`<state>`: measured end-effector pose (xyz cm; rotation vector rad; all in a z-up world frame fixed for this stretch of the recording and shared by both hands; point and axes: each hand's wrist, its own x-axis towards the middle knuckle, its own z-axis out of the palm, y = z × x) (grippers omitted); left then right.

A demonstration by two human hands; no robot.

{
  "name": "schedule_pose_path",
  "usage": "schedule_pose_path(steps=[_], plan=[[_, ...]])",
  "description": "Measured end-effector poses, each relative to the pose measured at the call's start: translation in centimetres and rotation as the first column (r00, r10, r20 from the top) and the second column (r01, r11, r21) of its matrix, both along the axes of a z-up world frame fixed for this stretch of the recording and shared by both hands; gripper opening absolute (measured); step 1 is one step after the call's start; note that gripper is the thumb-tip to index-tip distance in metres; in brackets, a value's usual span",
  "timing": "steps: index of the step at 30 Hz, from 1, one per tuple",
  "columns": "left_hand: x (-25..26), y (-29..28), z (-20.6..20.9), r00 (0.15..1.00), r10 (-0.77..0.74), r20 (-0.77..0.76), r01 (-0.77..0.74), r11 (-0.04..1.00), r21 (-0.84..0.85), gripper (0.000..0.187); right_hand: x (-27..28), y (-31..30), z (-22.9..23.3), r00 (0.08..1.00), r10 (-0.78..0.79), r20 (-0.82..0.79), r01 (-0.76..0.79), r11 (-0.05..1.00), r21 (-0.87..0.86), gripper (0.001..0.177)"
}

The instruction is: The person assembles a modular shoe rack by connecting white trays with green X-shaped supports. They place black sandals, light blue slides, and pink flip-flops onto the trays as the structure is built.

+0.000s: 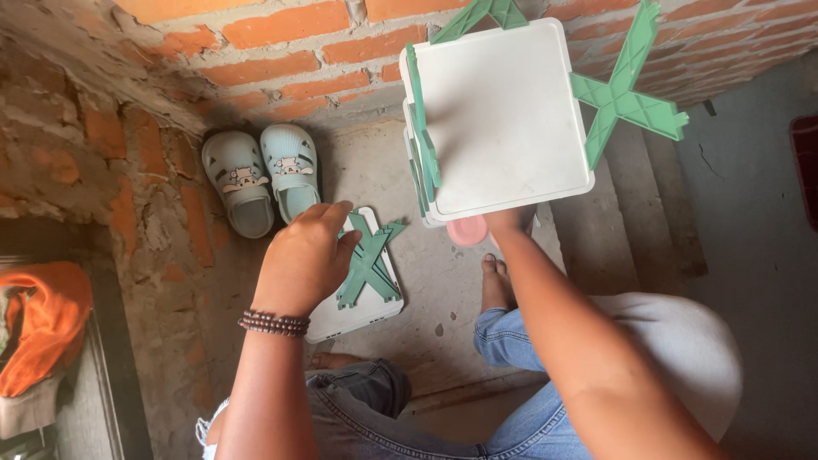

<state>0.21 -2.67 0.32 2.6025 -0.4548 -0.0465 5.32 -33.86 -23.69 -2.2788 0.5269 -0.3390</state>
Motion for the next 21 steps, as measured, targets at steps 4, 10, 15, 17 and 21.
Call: schedule_pose_path(steps=[4,10,15,17,21], plan=[[-0.3,0.0,0.5,0.999,-0.011,0.048,0.011,1.0,-0.004,0.028,-6.6,3.0,1.8,0.978,-0.049,0.205,0.083,0.984,-0.159,0.03],[-1.3,2.0,1.8,0.992,0.061,0.108,-0.053,0.996,-0.075,0.033,-16.1,10.9,4.4,0.992,-0.125,-0.006,0.124,0.972,0.202,0.024],[-2.8,6.1,3.5,0.961,0.18,0.211,-0.152,0.978,-0.144,0.037,-17.7,16.6,5.4,0.988,0.109,0.11,-0.136,0.948,0.286,0.016],[-3.5,7.9,4.2,0.94,0.238,0.244,-0.198,0.964,-0.178,0.036,-16.7,18.5,5.8,0.964,0.244,0.104,-0.259,0.952,0.165,0.03],[-4.3,11.0,5.5,0.909,0.353,0.222,-0.308,0.928,-0.211,0.035,-11.9,22.9,6.8,0.915,0.333,0.229,-0.377,0.906,0.191,0.027]])
